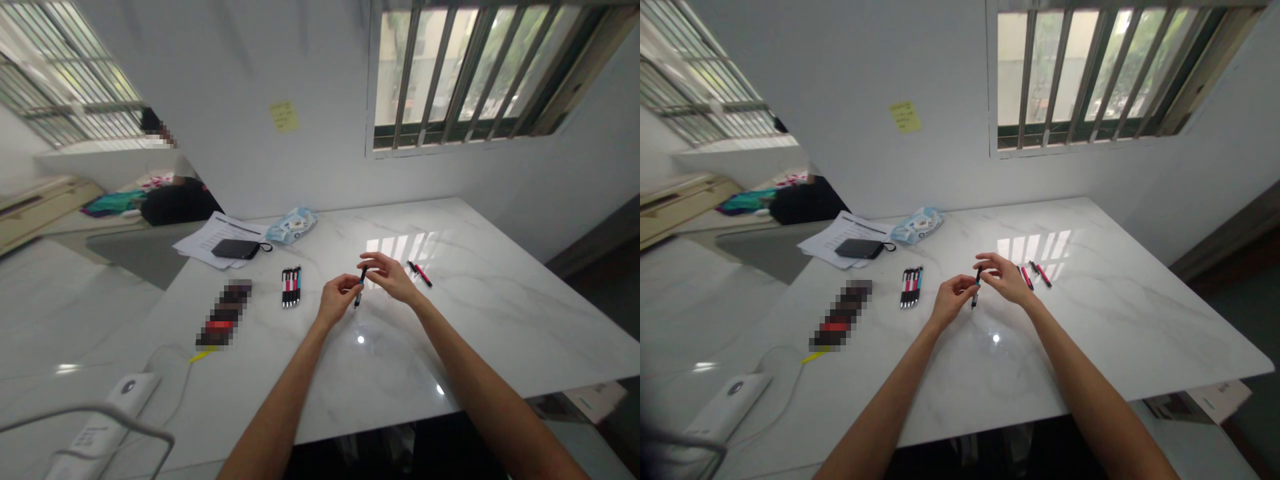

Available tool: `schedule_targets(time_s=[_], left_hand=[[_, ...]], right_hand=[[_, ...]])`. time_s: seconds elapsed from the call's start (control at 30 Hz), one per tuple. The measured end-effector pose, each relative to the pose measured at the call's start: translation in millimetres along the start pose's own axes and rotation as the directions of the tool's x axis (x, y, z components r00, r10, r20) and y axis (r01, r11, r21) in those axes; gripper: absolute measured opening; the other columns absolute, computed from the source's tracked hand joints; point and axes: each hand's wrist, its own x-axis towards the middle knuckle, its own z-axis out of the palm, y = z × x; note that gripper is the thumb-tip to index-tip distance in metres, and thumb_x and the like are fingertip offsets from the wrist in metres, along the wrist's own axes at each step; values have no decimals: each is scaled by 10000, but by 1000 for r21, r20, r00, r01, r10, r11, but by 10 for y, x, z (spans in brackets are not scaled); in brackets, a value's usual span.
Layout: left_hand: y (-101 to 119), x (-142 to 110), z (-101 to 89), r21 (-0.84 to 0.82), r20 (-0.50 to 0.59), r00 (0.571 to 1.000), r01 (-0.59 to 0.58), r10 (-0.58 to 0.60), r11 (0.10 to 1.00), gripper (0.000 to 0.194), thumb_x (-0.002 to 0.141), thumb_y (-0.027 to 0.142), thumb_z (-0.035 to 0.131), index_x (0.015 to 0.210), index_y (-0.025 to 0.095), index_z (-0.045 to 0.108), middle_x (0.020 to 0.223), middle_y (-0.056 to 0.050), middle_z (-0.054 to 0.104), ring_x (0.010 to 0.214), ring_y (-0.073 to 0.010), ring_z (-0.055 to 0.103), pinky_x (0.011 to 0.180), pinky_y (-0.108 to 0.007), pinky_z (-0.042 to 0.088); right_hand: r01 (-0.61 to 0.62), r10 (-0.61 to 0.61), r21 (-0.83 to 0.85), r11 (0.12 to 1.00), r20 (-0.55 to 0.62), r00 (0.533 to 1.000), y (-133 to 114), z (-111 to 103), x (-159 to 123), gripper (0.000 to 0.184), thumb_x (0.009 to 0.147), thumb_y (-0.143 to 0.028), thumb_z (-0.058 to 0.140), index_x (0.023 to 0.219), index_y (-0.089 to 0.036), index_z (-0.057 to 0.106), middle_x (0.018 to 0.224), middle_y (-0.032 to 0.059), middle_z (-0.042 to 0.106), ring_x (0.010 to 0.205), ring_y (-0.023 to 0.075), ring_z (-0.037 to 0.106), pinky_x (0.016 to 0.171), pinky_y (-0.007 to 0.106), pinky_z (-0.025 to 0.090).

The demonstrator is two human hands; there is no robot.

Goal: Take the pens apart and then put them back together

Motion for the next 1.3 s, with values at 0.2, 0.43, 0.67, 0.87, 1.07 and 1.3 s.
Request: schedule_targets(time_s=[0.2, 0.43, 0.67, 0.87, 1.07, 1.3], left_hand=[[-9, 3, 0, 3, 4, 1000, -10, 10, 1000, 333, 747, 444, 843, 900, 162, 753, 849, -58, 749, 770, -181, 693, 718, -299, 563], [-42, 12, 5, 1, 14, 1000, -17, 17, 1000, 315, 760, 424, 836, 918, 163, 758, 869, -60, 755, 790, -177, 697, 729, -289, 557], [-60, 4, 36, -14, 20, 1000, -1, 2, 1000, 322, 742, 420, 843, 920, 167, 755, 845, -52, 754, 772, -172, 698, 707, -280, 552], [-52, 13, 27, -9, 1, 1000, -8, 8, 1000, 311, 737, 411, 848, 908, 168, 756, 839, -53, 757, 777, -173, 707, 705, -277, 550], [-65, 111, -124, -21, -97, 995, -41, 39, 999, 302, 745, 411, 836, 908, 171, 754, 881, -53, 764, 791, -163, 704, 721, -269, 544], [-146, 224, -275, -99, -195, 979, -72, 52, 992, 372, 706, 430, 857, 931, 157, 742, 865, -54, 757, 745, -151, 689, 718, -281, 556]], right_hand=[[-23, 23, 23, 999, -2, 1000, -6, 4, -2, 469, 853, -394, 743, 1289, -250, 643, 1069, 70, 750, 973, 204, 722, 889, 375, 593], [0, -2, -49, 999, -39, 999, 7, 4, -6, 415, 828, -382, 774, 1210, -240, 692, 922, 27, 716, 878, 180, 700, 885, 367, 593], [49, -50, -10, 999, -145, 988, -138, -13, 47, 446, 850, -382, 726, 1264, -239, 641, 969, 43, 736, 909, 198, 710, 852, 360, 587], [180, -185, -43, 983, -220, 958, -518, -97, 270, 480, 851, -355, 733, 1297, -247, 592, 978, 42, 744, 909, 203, 721, 899, 380, 585], [-33, -94, -368, 929, -322, 942, -367, -140, 219, 329, 848, -313, 715, 1153, -239, 618, 908, 39, 745, 748, 191, 725, 699, 316, 569], [-309, 241, -815, 491, -214, 947, 134, 152, 105, 323, 788, -155, 758, 1097, -194, 676, 889, 125, 754, 871, 282, 732, 772, 345, 524]])
